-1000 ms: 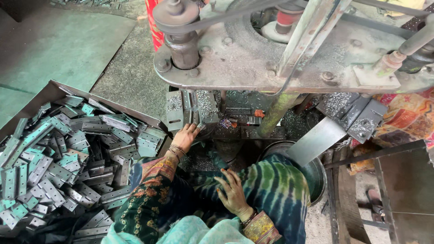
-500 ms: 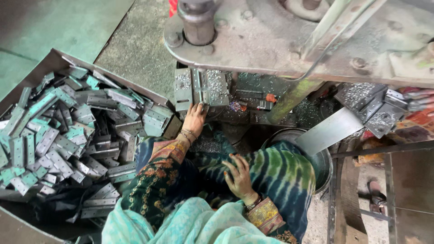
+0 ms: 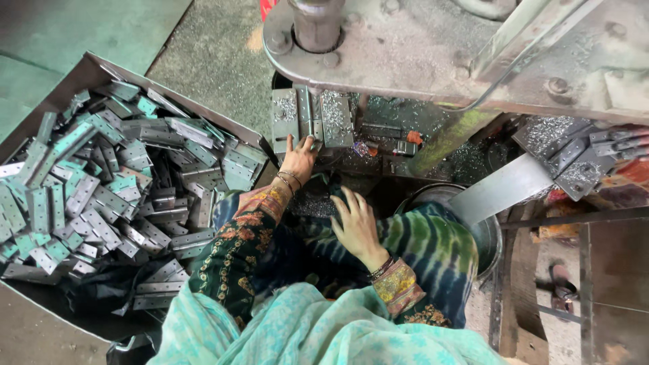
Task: The person sits at a press machine and repeatedly picks up small metal brackets from a bin, places them into the machine, and operates the press to process them. The processed pieces are then removed and placed back into the bin.
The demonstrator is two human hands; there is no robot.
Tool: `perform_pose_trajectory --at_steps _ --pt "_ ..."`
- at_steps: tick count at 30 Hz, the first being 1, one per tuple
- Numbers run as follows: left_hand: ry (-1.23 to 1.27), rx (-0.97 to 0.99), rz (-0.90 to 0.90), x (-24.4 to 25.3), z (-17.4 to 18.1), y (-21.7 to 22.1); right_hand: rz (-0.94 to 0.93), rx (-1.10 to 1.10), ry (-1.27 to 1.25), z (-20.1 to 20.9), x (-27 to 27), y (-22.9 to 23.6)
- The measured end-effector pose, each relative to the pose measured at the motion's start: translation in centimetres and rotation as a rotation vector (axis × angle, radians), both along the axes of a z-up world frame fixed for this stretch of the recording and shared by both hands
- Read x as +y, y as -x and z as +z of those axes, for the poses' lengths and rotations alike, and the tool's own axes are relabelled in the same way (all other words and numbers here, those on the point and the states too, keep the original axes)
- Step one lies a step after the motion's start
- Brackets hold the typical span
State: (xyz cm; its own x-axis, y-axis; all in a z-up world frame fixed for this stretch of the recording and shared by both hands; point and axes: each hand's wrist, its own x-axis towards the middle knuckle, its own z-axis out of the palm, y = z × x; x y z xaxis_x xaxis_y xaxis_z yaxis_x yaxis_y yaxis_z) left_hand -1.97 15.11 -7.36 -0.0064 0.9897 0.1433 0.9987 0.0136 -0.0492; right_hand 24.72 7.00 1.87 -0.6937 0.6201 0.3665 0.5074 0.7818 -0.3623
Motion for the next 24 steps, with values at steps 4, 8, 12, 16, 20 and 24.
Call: perform_pose_trajectory --at_steps 4,8,12,16,20,24 --pt "0.087 0.011 -0.024 1.2 0.4 1.2 -0.040 -0.252 0.079 0.2 1.7 1.3" --pt "0.033 0.021 -0.046 1.3 -0.7 1.2 -0.040 -0.493 0.213 -0.7 3.2 2.3" --pt "0.075 0.032 -0.031 1.4 -1.4 1.2 -0.050 -0.562 0.333 -1.8 5.7 3.8" --pt "0.050 0.082 -0.072 1.2 -2.0 1.8 -0.045 -0.496 0.430 -2.5 7.0 4.5" --pt "0.000 -0.002 -0.138 1.4 -3.0 2.2 -0.058 -0.483 0.513 -2.2 7.2 4.3" --pt "0.001 -0.011 -0.165 1.3 -4.6 2.8 -0.081 -0.514 0.527 -1.7 7.0 4.6"
